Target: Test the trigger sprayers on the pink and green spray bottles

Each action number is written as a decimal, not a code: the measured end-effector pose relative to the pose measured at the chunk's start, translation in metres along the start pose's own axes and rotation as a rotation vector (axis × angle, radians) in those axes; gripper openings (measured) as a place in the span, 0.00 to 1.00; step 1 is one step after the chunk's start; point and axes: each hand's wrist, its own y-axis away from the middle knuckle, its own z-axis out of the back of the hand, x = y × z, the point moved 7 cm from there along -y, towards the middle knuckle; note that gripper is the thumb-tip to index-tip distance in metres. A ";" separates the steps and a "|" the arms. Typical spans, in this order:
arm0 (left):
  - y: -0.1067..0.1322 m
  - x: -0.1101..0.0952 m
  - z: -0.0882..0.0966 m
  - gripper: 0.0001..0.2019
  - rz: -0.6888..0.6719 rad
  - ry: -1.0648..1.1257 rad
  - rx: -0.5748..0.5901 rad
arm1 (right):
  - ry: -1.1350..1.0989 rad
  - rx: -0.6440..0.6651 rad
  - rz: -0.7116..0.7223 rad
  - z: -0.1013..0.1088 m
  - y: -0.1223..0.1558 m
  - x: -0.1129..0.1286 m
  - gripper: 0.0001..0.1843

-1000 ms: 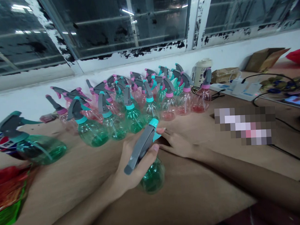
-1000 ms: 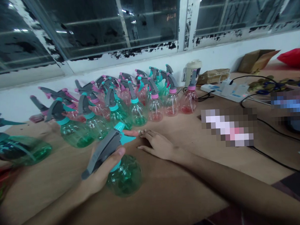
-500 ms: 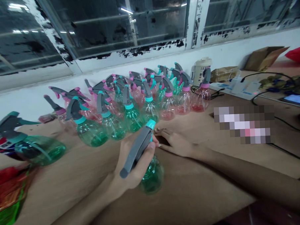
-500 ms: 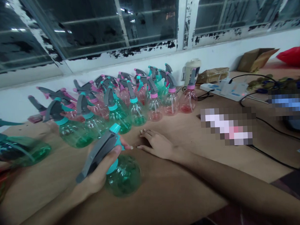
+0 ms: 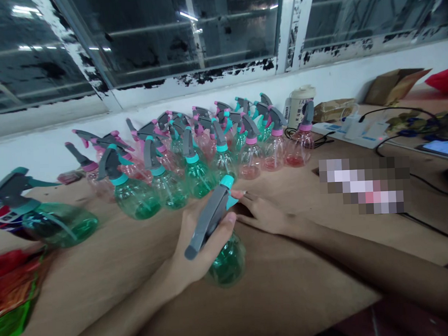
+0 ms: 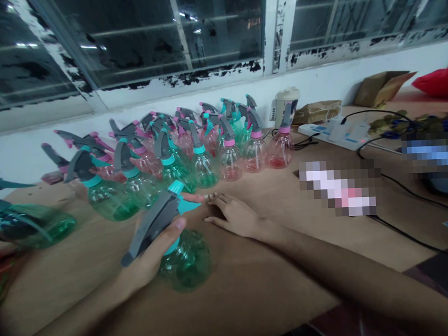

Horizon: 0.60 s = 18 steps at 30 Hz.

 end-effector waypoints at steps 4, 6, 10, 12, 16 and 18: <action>-0.001 0.002 -0.003 0.11 0.024 0.046 0.030 | 0.015 0.014 -0.006 0.001 0.000 0.002 0.24; -0.001 0.002 -0.003 0.10 0.033 0.058 0.037 | 0.019 0.027 -0.009 0.002 0.000 0.003 0.24; -0.001 0.000 -0.001 0.06 0.015 0.081 0.024 | 0.025 0.047 -0.019 0.001 0.000 0.002 0.22; 0.000 0.001 0.000 0.04 0.012 0.085 0.030 | 0.034 0.047 -0.026 -0.001 0.000 0.000 0.21; 0.002 0.004 -0.001 0.03 0.031 0.083 0.042 | 0.040 0.045 -0.009 -0.002 0.001 0.000 0.22; 0.000 0.004 -0.001 0.04 0.036 0.068 0.028 | 0.031 0.039 -0.009 -0.001 0.000 0.000 0.21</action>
